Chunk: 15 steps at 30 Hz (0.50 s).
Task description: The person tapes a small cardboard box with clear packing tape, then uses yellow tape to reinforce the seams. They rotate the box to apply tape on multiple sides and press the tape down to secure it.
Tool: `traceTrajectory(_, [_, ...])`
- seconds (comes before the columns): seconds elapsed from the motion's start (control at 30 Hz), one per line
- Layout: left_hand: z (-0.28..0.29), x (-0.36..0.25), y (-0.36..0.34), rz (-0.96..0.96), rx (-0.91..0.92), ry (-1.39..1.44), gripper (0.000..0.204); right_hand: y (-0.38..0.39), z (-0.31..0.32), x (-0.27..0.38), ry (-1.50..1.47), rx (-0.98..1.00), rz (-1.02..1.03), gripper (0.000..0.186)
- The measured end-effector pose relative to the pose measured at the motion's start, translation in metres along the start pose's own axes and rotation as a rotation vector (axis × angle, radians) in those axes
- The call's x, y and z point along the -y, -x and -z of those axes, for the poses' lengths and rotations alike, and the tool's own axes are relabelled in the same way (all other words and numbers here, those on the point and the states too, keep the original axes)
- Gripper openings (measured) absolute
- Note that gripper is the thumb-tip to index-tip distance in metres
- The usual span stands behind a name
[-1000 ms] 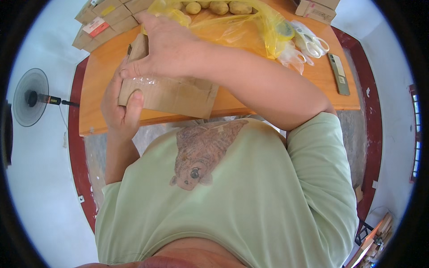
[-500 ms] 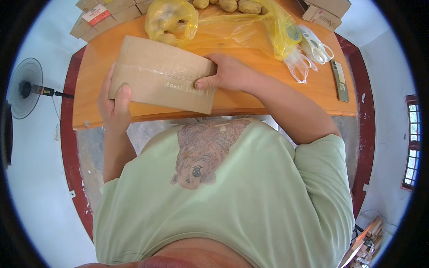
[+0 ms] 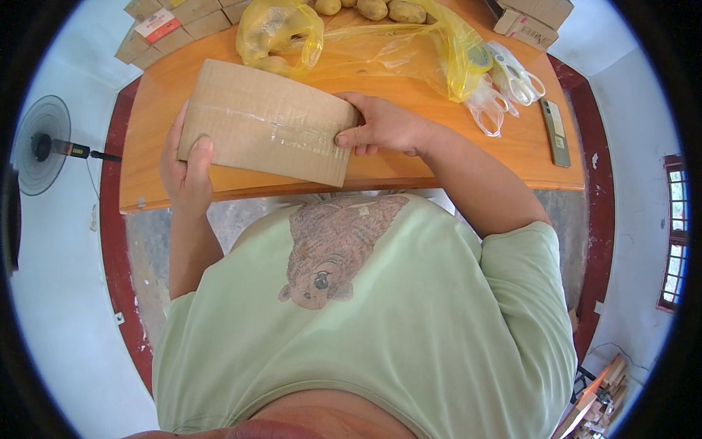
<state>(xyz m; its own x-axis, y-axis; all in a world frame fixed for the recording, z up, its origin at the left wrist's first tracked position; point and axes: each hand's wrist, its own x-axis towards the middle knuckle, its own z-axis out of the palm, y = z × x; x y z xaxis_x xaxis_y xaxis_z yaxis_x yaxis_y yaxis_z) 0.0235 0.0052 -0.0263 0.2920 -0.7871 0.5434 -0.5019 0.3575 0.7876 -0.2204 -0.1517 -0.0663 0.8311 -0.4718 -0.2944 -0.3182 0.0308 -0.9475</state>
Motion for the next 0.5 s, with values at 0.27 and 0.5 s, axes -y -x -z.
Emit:
traceTrajectory(0.27, [-0.002, -0.002, 0.003, 0.042, -0.026, 0.035, 0.05, 0.005, 0.0, -0.002, -0.097, 0.022, 0.03, 0.065])
traceTrajectory(0.5, [-0.001, -0.003, 0.004, 0.03, -0.026, 0.008, 0.049, 0.004, 0.0, -0.007, -0.118, -0.069, 0.036, 0.051])
